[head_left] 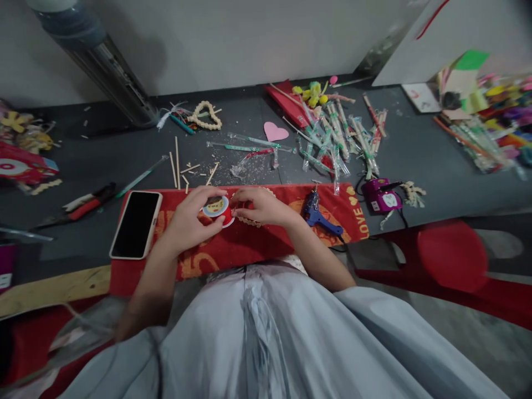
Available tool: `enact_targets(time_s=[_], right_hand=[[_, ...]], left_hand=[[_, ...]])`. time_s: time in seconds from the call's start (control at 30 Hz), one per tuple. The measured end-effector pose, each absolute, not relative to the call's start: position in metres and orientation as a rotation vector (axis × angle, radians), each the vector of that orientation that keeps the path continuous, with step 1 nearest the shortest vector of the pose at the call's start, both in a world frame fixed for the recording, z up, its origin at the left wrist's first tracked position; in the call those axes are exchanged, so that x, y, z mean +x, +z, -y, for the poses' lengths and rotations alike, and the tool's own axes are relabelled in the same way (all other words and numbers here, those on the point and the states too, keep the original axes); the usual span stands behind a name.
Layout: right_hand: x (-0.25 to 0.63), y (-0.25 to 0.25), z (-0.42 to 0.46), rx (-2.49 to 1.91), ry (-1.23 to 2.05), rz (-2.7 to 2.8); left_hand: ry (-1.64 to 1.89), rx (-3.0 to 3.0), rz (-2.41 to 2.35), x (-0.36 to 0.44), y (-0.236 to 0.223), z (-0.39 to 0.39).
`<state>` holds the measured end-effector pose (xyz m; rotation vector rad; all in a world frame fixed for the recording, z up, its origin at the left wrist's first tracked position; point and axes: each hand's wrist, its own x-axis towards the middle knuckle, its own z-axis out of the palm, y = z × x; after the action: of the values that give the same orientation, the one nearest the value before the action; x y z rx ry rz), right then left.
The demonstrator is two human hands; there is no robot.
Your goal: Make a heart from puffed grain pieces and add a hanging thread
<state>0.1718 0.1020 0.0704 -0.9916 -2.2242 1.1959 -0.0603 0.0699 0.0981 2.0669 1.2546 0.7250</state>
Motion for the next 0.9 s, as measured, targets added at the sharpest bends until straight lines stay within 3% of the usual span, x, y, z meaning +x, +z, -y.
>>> enact_targets(time_s=[0.3,0.43,0.6,0.9], right_hand=[[0.18,0.066,-0.089,-0.995,1.074,2.118],[0.194,0.065,-0.08,-0.953,1.166,2.171],[0.197,0.066,-0.055,-1.181,1.319,2.234],[0.204,0.07,-0.038,-1.394,1.175,2.213]], left_hand=[[0.766,1.985,-1.359,-0.068,0.086,-0.056],[0.637,2.128,-1.325,-0.078,0.073,-0.05],[0.482,2.292,-1.341,-0.082,0.055,-0.041],[0.352,2.497,-1.323,-0.078,0.044,-0.039]])
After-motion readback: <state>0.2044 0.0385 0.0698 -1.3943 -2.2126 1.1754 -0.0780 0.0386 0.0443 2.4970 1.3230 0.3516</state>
